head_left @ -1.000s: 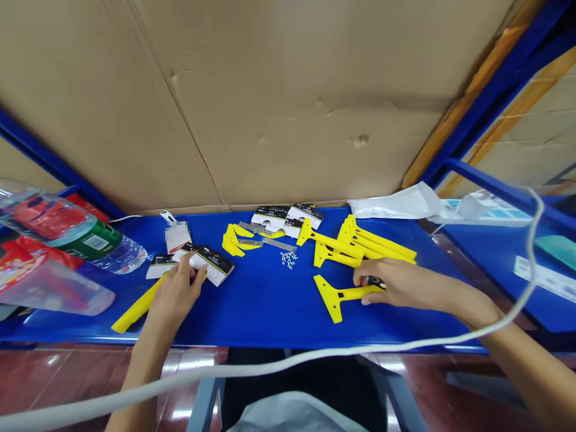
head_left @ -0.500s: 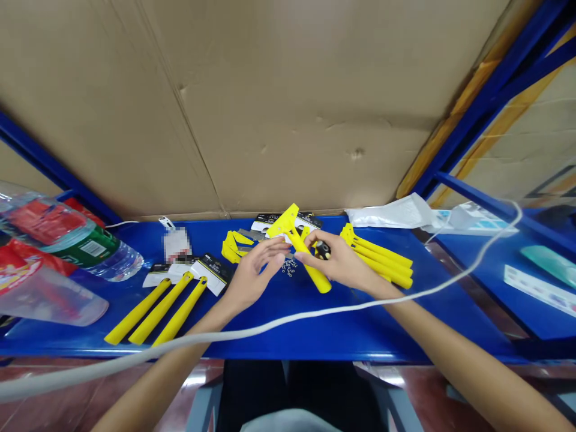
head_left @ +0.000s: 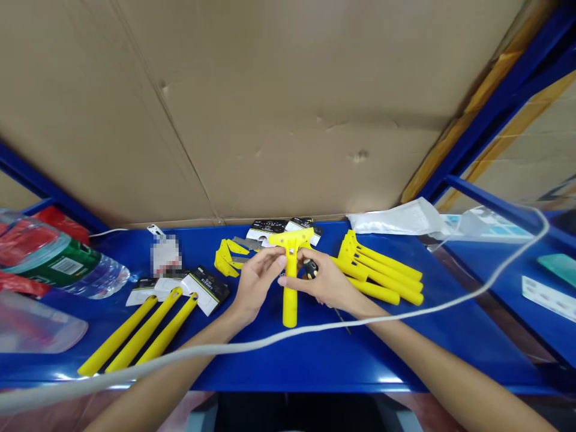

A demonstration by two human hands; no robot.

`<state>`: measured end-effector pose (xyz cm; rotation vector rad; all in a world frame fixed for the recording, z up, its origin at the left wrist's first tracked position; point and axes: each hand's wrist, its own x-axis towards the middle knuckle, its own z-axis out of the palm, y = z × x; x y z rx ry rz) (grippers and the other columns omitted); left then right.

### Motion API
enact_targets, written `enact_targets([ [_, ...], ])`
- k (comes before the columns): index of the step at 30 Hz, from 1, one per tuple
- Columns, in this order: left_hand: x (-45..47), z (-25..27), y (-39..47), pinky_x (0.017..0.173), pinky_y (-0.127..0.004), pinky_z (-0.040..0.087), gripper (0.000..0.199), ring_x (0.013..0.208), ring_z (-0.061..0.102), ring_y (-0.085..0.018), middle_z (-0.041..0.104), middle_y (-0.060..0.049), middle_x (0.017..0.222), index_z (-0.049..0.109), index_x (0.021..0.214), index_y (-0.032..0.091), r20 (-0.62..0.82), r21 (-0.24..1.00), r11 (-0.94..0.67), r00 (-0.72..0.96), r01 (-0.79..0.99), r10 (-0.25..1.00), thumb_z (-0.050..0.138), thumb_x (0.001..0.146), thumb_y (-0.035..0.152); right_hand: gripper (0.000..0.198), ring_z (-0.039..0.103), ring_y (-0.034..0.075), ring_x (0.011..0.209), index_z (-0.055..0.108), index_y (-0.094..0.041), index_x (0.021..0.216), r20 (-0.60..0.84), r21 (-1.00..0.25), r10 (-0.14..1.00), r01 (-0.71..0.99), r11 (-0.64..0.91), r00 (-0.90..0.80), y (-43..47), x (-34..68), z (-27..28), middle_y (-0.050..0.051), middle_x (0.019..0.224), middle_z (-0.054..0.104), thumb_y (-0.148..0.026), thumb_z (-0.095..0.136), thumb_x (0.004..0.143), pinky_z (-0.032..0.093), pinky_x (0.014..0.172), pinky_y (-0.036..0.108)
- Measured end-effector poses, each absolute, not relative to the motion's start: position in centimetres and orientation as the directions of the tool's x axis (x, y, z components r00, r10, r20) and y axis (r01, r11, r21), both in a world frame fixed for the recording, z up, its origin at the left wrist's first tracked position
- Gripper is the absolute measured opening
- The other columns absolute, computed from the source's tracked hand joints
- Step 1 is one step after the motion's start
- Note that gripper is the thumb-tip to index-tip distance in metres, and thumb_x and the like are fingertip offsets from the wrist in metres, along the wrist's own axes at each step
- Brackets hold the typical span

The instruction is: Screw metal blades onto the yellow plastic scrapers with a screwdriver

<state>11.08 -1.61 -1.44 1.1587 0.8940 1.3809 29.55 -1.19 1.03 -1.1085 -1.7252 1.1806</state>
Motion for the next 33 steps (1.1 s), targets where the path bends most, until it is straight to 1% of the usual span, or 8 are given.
enact_targets([
  [3, 11.5, -1.7, -1.8, 0.091, -0.026, 0.056, 0.028, 0.098, 0.072, -0.017, 0.079, -0.004, 0.102, 0.082, 0.100, 0.021, 0.070, 0.945, -0.056, 0.030, -0.323, 0.997, 0.097, 0.079, 0.032, 0.049, 0.049, 0.013, 0.066, 0.061, -0.021, 0.084, 0.097, -0.939, 0.936, 0.281, 0.199, -0.338, -1.1, 29.5, 0.6, -0.006, 0.072, 0.057, -0.052, 0.096, 0.072, 0.042, 0.060, 0.027],
  [6, 11.7, -1.6, -1.7, 0.089, -0.024, 0.056, 0.031, 0.096, 0.072, -0.016, 0.078, -0.004, 0.103, 0.082, 0.099, 0.019, -0.046, 0.894, 0.062, 0.047, -0.445, 0.998, 0.099, 0.075, 0.027, 0.044, 0.054, 0.014, 0.071, 0.064, -0.021, 0.085, 0.065, -0.957, 0.920, 0.236, 0.166, -0.386, -1.2, 29.6, 0.5, -0.003, 0.077, 0.061, -0.055, 0.091, 0.078, 0.045, 0.061, 0.027],
  [10, 11.3, -1.1, -1.3, 0.089, -0.027, 0.058, 0.033, 0.094, 0.073, -0.016, 0.079, -0.005, 0.103, 0.080, 0.101, 0.018, -0.135, 0.786, 0.156, 0.081, -0.599, 0.988, 0.098, 0.074, 0.022, 0.044, 0.051, 0.008, 0.052, 0.067, -0.023, 0.100, -0.081, -0.994, 0.870, 0.103, -0.035, -0.486, -1.5, 30.3, 0.6, -0.001, 0.094, 0.069, -0.059, 0.087, 0.084, 0.041, 0.043, 0.024],
  [14, 10.5, -0.7, -0.9, 0.068, -0.027, 0.058, 0.029, 0.082, 0.072, -0.017, 0.078, -0.003, 0.099, 0.075, 0.100, 0.022, -0.196, 0.710, 0.239, 0.139, -0.663, 0.971, 0.095, 0.078, 0.022, 0.047, 0.047, 0.005, 0.039, 0.067, -0.027, 0.119, -0.186, -0.982, 0.752, 0.094, -0.164, -0.632, -1.9, 30.7, 0.8, -0.003, 0.096, 0.071, -0.059, 0.082, 0.089, 0.035, 0.033, 0.023],
  [20, 10.7, -0.3, -1.3, 0.091, -0.029, 0.060, 0.028, 0.096, 0.076, -0.018, 0.080, -0.006, 0.104, 0.074, 0.103, 0.017, -0.191, 0.723, 0.273, 0.197, -0.635, 0.962, 0.092, 0.083, 0.023, 0.045, 0.045, 0.009, 0.061, 0.068, -0.020, 0.089, -0.012, -0.984, 0.914, 0.170, 0.062, -0.404, -2.3, 29.7, 0.7, -0.007, 0.073, 0.056, -0.048, 0.098, 0.071, 0.037, 0.054, 0.025],
  [24, 11.0, -0.4, -1.8, 0.102, -0.035, 0.058, 0.026, 0.109, 0.076, -0.022, 0.079, -0.007, 0.109, 0.069, 0.097, 0.018, -0.141, 0.772, 0.209, 0.158, -0.600, 0.977, 0.091, 0.084, 0.022, 0.048, 0.043, 0.011, 0.069, 0.065, -0.020, 0.088, 0.071, -0.951, 0.925, 0.255, 0.176, -0.373, -2.4, 29.3, 0.2, -0.006, 0.078, 0.057, -0.047, 0.100, 0.067, 0.037, 0.062, 0.026],
  [30, 10.4, -0.1, -1.2, 0.100, -0.040, 0.060, 0.034, 0.116, 0.076, -0.028, 0.080, -0.007, 0.107, 0.064, 0.099, 0.022, -0.090, 0.838, 0.131, 0.102, -0.530, 0.991, 0.093, 0.081, 0.026, 0.053, 0.044, 0.009, 0.044, 0.059, -0.024, 0.094, -0.196, -0.977, 0.865, 0.168, -0.131, -0.461, -2.8, 29.4, 0.5, -0.010, 0.065, 0.053, -0.057, 0.095, 0.074, 0.035, 0.039, 0.024],
  [33, 9.8, 0.3, -0.9, 0.098, -0.039, 0.060, 0.038, 0.116, 0.077, -0.029, 0.080, -0.007, 0.108, 0.064, 0.101, 0.022, -0.051, 0.845, 0.077, 0.065, -0.529, 0.997, 0.095, 0.078, 0.024, 0.048, 0.045, 0.007, 0.037, 0.062, -0.024, 0.102, -0.178, -0.984, 0.835, 0.078, -0.161, -0.520, -2.7, 29.5, 0.6, -0.009, 0.071, 0.061, -0.058, 0.089, 0.081, 0.035, 0.033, 0.023],
])
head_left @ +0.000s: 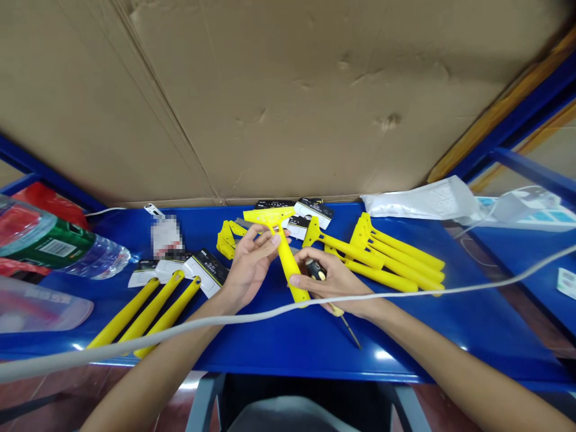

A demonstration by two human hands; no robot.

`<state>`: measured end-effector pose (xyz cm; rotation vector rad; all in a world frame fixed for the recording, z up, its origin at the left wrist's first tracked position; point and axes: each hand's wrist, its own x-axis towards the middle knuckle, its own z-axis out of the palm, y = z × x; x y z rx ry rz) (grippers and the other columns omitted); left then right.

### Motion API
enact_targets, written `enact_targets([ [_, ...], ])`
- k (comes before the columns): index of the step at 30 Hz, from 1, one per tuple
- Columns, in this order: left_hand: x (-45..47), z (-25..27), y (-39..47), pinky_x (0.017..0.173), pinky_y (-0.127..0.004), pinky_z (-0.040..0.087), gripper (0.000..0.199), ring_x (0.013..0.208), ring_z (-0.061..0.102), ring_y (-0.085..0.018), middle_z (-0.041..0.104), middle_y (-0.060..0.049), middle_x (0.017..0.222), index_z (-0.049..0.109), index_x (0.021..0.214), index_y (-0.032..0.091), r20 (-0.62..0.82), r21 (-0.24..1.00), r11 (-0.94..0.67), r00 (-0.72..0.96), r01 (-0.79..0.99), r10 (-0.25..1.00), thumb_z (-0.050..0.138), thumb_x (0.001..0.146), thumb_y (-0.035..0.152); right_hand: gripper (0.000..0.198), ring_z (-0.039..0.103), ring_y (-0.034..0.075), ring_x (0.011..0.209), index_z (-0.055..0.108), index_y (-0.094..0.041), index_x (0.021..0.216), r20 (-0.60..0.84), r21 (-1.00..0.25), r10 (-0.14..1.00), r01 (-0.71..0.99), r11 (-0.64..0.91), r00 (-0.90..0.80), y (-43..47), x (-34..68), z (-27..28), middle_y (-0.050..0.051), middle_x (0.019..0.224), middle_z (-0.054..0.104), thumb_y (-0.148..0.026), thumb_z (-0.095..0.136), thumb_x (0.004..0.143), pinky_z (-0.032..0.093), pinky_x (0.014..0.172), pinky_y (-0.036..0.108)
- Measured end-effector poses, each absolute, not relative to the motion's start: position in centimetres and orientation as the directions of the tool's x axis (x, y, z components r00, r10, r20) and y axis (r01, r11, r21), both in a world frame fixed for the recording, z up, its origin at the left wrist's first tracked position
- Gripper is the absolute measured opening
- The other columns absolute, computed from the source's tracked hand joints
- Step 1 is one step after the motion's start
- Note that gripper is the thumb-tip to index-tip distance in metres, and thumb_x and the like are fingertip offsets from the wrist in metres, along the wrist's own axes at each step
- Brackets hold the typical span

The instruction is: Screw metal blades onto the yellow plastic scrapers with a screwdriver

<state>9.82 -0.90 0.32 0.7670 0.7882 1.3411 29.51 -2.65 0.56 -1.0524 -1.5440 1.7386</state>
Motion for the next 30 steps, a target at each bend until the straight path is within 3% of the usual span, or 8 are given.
enact_targets([
  [4, 9.5, 0.6, -0.8, 0.098, -0.038, 0.060, 0.035, 0.112, 0.077, -0.026, 0.080, -0.007, 0.111, 0.067, 0.104, 0.022, 0.012, 0.853, 0.010, 0.039, -0.522, 0.999, 0.092, 0.080, 0.023, 0.052, 0.049, 0.005, 0.040, 0.064, -0.027, 0.122, -0.103, -0.994, 0.867, 0.009, -0.113, -0.488, -2.4, 29.6, 0.3, 0.000, 0.104, 0.075, -0.052, 0.089, 0.084, 0.041, 0.034, 0.023],
  [6, 9.5, 0.6, -0.8, 0.097, -0.036, 0.059, 0.035, 0.111, 0.077, -0.025, 0.080, -0.007, 0.110, 0.067, 0.104, 0.022, 0.022, 0.851, -0.003, 0.030, -0.524, 0.999, 0.092, 0.080, 0.023, 0.052, 0.050, 0.005, 0.039, 0.063, -0.027, 0.126, -0.092, -0.995, 0.858, 0.011, -0.101, -0.505, -2.4, 29.5, 0.2, 0.001, 0.109, 0.076, -0.053, 0.086, 0.088, 0.040, 0.034, 0.023],
  [11, 9.2, 1.0, -0.4, 0.095, -0.036, 0.058, 0.038, 0.106, 0.078, -0.025, 0.081, -0.008, 0.106, 0.063, 0.101, 0.021, 0.028, 0.837, -0.015, 0.014, -0.548, 1.000, 0.093, 0.079, 0.027, 0.043, 0.048, 0.006, 0.036, 0.067, -0.023, 0.117, -0.080, -0.994, 0.863, 0.108, -0.030, -0.499, -2.0, 29.9, 0.9, 0.000, 0.095, 0.076, -0.059, 0.075, 0.095, 0.035, 0.032, 0.023],
  [15, 8.3, 1.7, 0.2, 0.084, -0.032, 0.057, 0.035, 0.096, 0.076, -0.021, 0.082, -0.008, 0.109, 0.063, 0.103, 0.021, 0.057, 0.828, -0.093, -0.082, -0.553, 0.995, 0.090, 0.081, 0.025, 0.036, 0.048, 0.010, 0.036, 0.069, -0.023, 0.107, -0.029, -0.946, 0.921, 0.309, 0.100, -0.389, -0.5, 31.4, 2.8, -0.003, 0.069, 0.072, -0.058, 0.072, 0.098, 0.034, 0.036, 0.025],
  [18, 7.5, 2.1, 0.6, 0.079, -0.030, 0.056, 0.031, 0.092, 0.074, -0.019, 0.082, -0.008, 0.110, 0.065, 0.106, 0.022, 0.043, 0.825, -0.107, -0.127, -0.555, 0.991, 0.087, 0.084, 0.025, 0.025, 0.070, 0.017, 0.064, 0.073, -0.022, 0.093, 0.110, -0.823, 0.899, 0.468, 0.321, -0.423, 1.7, 32.4, 4.2, 0.003, 0.086, 0.079, -0.047, 0.071, 0.098, 0.050, 0.061, 0.030],
  [21, 7.1, 2.3, 0.8, 0.077, -0.029, 0.055, 0.029, 0.091, 0.074, -0.019, 0.081, -0.008, 0.108, 0.066, 0.107, 0.022, 0.045, 0.824, -0.131, -0.167, -0.552, 0.985, 0.085, 0.085, 0.025, 0.011, 0.075, 0.023, 0.091, 0.078, -0.023, 0.095, 0.095, -0.601, 0.818, 0.622, 0.502, -0.568, 4.5, 32.3, 4.6, 0.004, 0.101, 0.083, -0.032, 0.071, 0.097, 0.049, 0.082, 0.033],
  [26, 6.7, 2.0, 1.1, 0.072, -0.028, 0.052, 0.032, 0.087, 0.073, -0.019, 0.081, -0.006, 0.106, 0.068, 0.110, 0.023, 0.059, 0.847, -0.169, -0.227, -0.504, 0.972, 0.086, 0.085, 0.030, 0.020, 0.071, 0.025, 0.091, 0.080, -0.022, 0.108, -0.114, -0.302, 0.718, 0.713, 0.633, -0.687, 8.1, 28.9, 3.0, 0.010, 0.101, 0.080, -0.037, 0.074, 0.096, 0.044, 0.074, 0.032],
  [30, 6.5, 1.7, 1.3, 0.076, -0.030, 0.054, 0.034, 0.093, 0.073, -0.021, 0.081, -0.006, 0.108, 0.069, 0.112, 0.023, 0.055, 0.859, -0.159, -0.220, -0.487, 0.974, 0.087, 0.084, 0.031, 0.027, 0.072, 0.028, 0.089, 0.079, -0.019, 0.109, -0.193, -0.235, 0.725, 0.748, 0.620, -0.661, 9.1, 26.0, 2.0, 0.014, 0.100, 0.078, -0.039, 0.078, 0.092, 0.042, 0.068, 0.032],
])
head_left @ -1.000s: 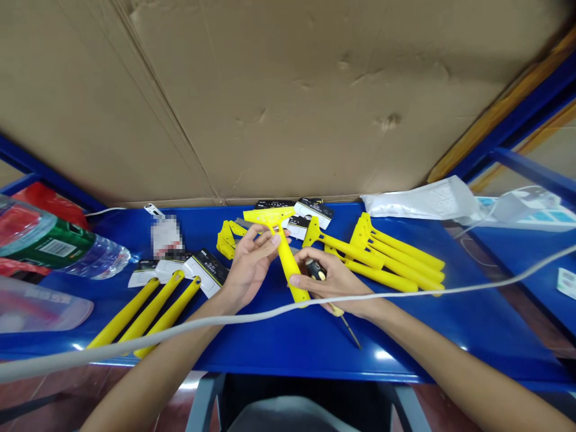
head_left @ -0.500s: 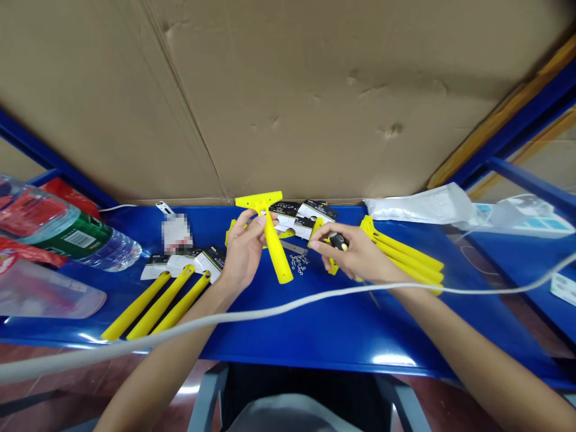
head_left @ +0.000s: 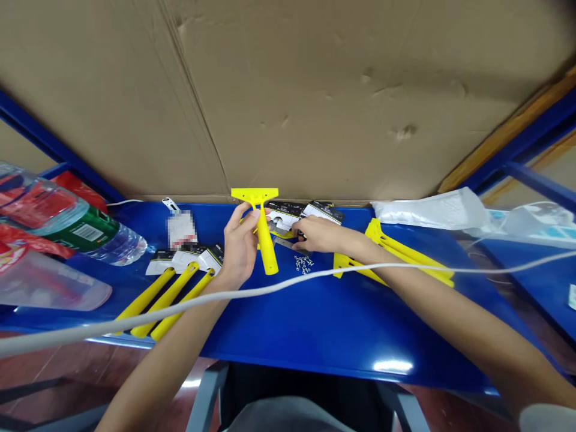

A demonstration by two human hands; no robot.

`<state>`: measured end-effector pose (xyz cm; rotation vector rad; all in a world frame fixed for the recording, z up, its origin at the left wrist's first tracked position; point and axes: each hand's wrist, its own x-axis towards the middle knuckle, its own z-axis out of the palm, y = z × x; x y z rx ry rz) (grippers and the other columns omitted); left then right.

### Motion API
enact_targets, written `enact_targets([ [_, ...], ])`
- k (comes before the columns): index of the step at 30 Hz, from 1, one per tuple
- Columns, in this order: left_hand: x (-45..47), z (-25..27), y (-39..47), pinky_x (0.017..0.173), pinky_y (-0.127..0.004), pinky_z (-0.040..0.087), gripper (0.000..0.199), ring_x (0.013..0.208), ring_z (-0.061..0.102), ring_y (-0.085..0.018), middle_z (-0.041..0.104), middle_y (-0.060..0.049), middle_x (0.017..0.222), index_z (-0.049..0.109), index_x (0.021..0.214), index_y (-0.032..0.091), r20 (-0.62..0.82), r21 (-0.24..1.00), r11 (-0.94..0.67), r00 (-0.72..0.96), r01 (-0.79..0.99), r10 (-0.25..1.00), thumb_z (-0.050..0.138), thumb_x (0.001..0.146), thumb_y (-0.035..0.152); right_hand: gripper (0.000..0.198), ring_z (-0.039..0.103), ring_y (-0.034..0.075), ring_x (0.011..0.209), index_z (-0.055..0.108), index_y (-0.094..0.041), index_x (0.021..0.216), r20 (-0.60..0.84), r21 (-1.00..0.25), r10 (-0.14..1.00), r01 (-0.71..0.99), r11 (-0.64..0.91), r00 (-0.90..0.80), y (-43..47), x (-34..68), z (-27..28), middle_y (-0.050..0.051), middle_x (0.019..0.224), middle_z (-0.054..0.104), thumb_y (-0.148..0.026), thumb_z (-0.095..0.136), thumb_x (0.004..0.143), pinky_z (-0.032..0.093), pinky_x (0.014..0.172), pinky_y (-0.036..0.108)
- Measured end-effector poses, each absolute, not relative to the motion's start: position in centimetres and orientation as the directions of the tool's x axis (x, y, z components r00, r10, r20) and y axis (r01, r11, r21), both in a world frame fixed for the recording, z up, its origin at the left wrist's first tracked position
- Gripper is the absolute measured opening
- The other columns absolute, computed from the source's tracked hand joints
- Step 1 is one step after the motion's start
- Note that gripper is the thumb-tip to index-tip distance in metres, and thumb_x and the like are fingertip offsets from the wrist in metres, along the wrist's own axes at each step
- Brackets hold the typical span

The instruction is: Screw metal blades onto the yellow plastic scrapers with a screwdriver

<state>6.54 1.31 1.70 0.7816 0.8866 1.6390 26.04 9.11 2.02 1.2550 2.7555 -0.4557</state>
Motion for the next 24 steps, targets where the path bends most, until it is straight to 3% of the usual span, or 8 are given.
enact_targets([
  [6, 6.5, 0.9, 1.7, 0.080, -0.030, 0.054, 0.029, 0.094, 0.073, -0.021, 0.081, -0.007, 0.109, 0.070, 0.109, 0.022, 0.026, 0.865, -0.125, -0.205, -0.487, 0.978, 0.085, 0.085, 0.028, 0.025, 0.066, 0.023, 0.067, 0.078, -0.018, 0.097, -0.252, -0.257, 0.689, 0.734, 0.629, -0.679, 9.8, 25.8, 1.2, 0.010, 0.080, 0.074, -0.042, 0.069, 0.095, 0.038, 0.056, 0.033],
  [11, 6.7, 0.3, 2.0, 0.077, -0.031, 0.052, 0.029, 0.090, 0.072, -0.021, 0.081, -0.006, 0.106, 0.066, 0.102, 0.022, -0.059, 0.868, -0.048, -0.198, -0.494, 0.978, 0.086, 0.082, 0.028, 0.041, 0.068, 0.026, 0.075, 0.078, -0.021, 0.104, -0.249, -0.294, 0.708, 0.748, 0.595, -0.661, 10.0, 25.9, 0.3, 0.010, 0.090, 0.076, -0.059, 0.075, 0.089, 0.042, 0.059, 0.033],
  [18, 6.9, 0.1, 2.1, 0.076, -0.032, 0.052, 0.031, 0.086, 0.070, -0.020, 0.079, -0.005, 0.101, 0.066, 0.101, 0.021, -0.160, 0.852, 0.050, -0.169, -0.521, 0.973, 0.088, 0.080, 0.026, 0.030, 0.066, 0.024, 0.073, 0.079, -0.020, 0.101, -0.273, -0.359, 0.699, 0.744, 0.564, -0.661, 9.9, 26.2, 1.5, 0.011, 0.087, 0.074, -0.048, 0.071, 0.095, 0.039, 0.060, 0.034],
  [21, 7.0, 0.1, 2.1, 0.075, -0.033, 0.053, 0.031, 0.084, 0.070, -0.019, 0.079, -0.006, 0.102, 0.065, 0.100, 0.021, -0.200, 0.836, 0.069, -0.184, -0.545, 0.962, 0.088, 0.079, 0.024, 0.022, 0.062, 0.020, 0.067, 0.076, -0.020, 0.094, -0.185, -0.479, 0.696, 0.683, 0.552, -0.693, 10.6, 27.4, 2.7, 0.007, 0.081, 0.074, -0.041, 0.069, 0.099, 0.038, 0.061, 0.034],
  [24, 7.2, 0.2, 1.9, 0.071, -0.032, 0.055, 0.033, 0.081, 0.069, -0.019, 0.077, -0.005, 0.101, 0.066, 0.103, 0.022, -0.218, 0.834, 0.093, -0.170, -0.544, 0.961, 0.087, 0.079, 0.024, 0.017, 0.060, 0.018, 0.068, 0.071, -0.022, 0.090, 0.069, -0.583, 0.765, 0.596, 0.552, -0.640, 11.4, 28.6, 4.2, 0.003, 0.081, 0.073, -0.036, 0.069, 0.099, 0.039, 0.066, 0.033],
])
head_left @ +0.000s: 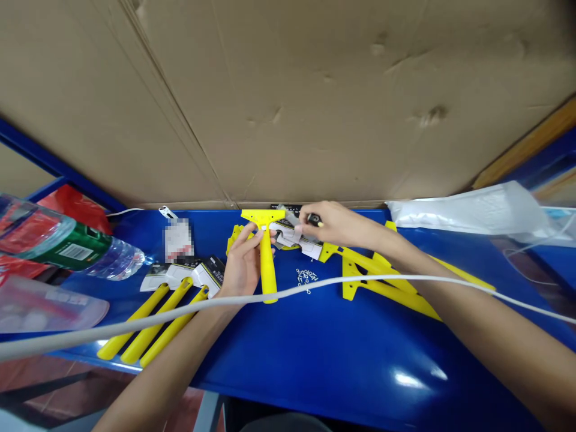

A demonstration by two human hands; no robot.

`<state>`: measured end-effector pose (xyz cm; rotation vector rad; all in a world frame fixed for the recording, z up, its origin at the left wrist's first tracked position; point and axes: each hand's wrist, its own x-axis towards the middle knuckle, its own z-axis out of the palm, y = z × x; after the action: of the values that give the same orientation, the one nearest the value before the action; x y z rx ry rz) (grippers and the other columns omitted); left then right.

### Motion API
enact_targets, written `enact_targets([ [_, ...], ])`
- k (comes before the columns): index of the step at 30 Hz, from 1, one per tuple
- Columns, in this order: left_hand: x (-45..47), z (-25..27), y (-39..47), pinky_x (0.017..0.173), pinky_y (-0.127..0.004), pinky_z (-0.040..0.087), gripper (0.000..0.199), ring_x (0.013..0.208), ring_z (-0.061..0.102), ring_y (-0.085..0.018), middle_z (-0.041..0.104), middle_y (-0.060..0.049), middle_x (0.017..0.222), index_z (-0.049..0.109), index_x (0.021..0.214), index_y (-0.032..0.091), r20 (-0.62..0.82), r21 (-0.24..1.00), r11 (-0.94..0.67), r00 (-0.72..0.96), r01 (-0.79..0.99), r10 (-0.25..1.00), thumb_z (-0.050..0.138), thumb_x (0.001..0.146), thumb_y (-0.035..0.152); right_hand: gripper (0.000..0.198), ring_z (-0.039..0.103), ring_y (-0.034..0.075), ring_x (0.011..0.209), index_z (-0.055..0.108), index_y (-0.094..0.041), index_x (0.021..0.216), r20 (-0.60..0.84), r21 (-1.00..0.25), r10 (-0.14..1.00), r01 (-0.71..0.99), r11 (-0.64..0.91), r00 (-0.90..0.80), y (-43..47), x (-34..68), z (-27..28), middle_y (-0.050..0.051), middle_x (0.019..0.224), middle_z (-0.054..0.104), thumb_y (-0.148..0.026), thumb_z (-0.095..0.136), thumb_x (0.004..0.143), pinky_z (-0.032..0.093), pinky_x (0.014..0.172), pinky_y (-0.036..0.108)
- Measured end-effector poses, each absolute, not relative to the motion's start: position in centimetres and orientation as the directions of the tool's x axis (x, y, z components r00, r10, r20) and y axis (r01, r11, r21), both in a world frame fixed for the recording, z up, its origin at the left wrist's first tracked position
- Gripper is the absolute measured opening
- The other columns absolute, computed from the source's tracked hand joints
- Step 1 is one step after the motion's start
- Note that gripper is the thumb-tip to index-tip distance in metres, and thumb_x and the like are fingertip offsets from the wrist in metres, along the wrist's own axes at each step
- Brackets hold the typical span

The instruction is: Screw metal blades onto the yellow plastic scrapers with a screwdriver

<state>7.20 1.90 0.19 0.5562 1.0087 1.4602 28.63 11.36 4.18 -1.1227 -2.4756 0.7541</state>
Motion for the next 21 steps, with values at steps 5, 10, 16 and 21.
enact_targets([
  [5, 7.7, 0.1, 1.6, 0.061, -0.025, 0.051, 0.029, 0.073, 0.064, -0.014, 0.072, -0.004, 0.094, 0.068, 0.099, 0.020, -0.181, 0.867, 0.121, -0.079, -0.483, 0.980, 0.088, 0.081, 0.031, 0.025, 0.064, 0.019, 0.084, 0.069, -0.021, 0.086, 0.398, -0.696, 0.791, 0.408, 0.591, -0.465, 11.2, 29.7, 7.0, 0.002, 0.089, 0.074, -0.042, 0.070, 0.100, 0.046, 0.082, 0.033],
  [10, 8.1, -0.1, 1.2, 0.061, -0.023, 0.052, 0.032, 0.074, 0.064, -0.013, 0.071, -0.006, 0.098, 0.073, 0.104, 0.018, -0.167, 0.900, 0.157, 0.011, -0.407, 0.986, 0.089, 0.083, 0.036, 0.027, 0.062, 0.018, 0.079, 0.075, -0.021, 0.088, 0.329, -0.770, 0.784, 0.331, 0.545, -0.527, 10.3, 29.5, 7.7, 0.002, 0.084, 0.072, -0.047, 0.075, 0.095, 0.046, 0.078, 0.033],
  [16, 7.9, -0.8, 0.8, 0.056, -0.022, 0.052, 0.026, 0.070, 0.065, -0.013, 0.066, -0.001, 0.084, 0.074, 0.102, 0.020, -0.067, 0.949, 0.090, 0.085, -0.303, 0.994, 0.087, 0.088, 0.038, 0.021, 0.060, 0.017, 0.078, 0.077, -0.020, 0.091, 0.148, -0.764, 0.715, 0.380, 0.521, -0.683, 10.3, 28.8, 6.3, 0.002, 0.087, 0.073, -0.041, 0.076, 0.090, 0.044, 0.073, 0.032],
  [21, 8.0, -0.9, 0.5, 0.050, -0.021, 0.048, 0.033, 0.058, 0.062, -0.013, 0.066, 0.000, 0.069, 0.066, 0.092, 0.021, -0.082, 0.973, 0.095, 0.069, -0.210, 0.994, 0.083, 0.092, 0.049, 0.024, 0.060, 0.017, 0.077, 0.074, -0.021, 0.084, 0.100, -0.747, 0.659, 0.381, 0.545, -0.746, 10.2, 28.6, 5.6, 0.001, 0.084, 0.073, -0.044, 0.075, 0.091, 0.044, 0.074, 0.032],
])
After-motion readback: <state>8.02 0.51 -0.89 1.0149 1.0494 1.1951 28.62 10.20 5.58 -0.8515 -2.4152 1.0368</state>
